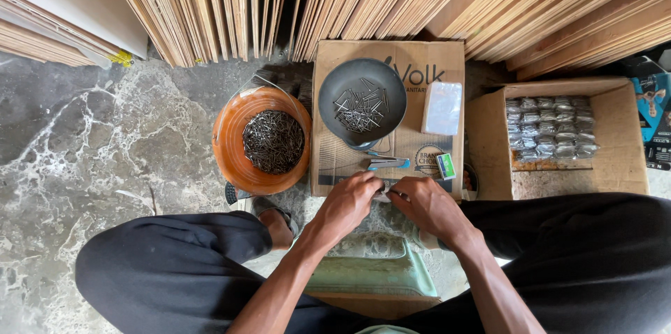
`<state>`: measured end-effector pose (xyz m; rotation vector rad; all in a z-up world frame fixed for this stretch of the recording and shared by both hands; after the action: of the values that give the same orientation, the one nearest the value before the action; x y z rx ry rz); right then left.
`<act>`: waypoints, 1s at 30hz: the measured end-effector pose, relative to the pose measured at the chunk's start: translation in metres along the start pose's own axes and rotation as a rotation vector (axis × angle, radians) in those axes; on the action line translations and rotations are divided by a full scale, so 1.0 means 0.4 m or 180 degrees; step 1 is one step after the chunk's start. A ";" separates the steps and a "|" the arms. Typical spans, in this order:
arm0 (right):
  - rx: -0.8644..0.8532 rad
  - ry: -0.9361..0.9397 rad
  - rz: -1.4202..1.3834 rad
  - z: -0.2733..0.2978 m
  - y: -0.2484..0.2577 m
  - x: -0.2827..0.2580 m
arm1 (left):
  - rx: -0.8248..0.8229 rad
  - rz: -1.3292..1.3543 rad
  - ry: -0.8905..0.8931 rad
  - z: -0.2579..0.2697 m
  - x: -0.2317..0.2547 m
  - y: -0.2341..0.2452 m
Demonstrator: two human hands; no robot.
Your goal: The person transfers nails from an orange bucket into a black pan, then uses a pair of tweezers to pick up nails from the pan and place them into small plastic bags. The task involves sorting and bagging nails in a workshop setting.
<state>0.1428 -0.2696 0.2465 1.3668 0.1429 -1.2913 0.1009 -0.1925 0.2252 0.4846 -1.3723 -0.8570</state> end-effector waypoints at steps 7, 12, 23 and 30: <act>0.0036 -0.0170 -0.0094 -0.004 -0.007 0.034 | -0.0069 -0.0018 0.0019 -0.004 0.013 0.020; 0.0017 -0.0160 -0.0244 -0.001 -0.004 0.040 | -0.0115 -0.0089 0.0103 -0.006 0.015 0.039; -0.0038 0.0121 -0.0157 -0.002 0.020 -0.016 | 0.0043 -0.0250 -0.0091 -0.007 0.032 0.049; -0.0098 0.0168 0.0002 0.000 0.018 -0.038 | 0.0054 -0.0187 -0.0098 -0.010 0.029 0.041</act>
<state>0.1422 -0.2627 0.2618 1.3748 0.1978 -1.2483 0.1086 -0.1919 0.2440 0.5288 -1.4000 -0.9045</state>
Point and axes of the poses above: each hand's wrist, its own z-axis away from the middle knuckle, its own y-axis out of the back of the hand, x = y × z, the point moved 9 cm from there along -z, towards the middle knuckle, and after that the axes turned 6 degrees about y, right-handed, at the moved point
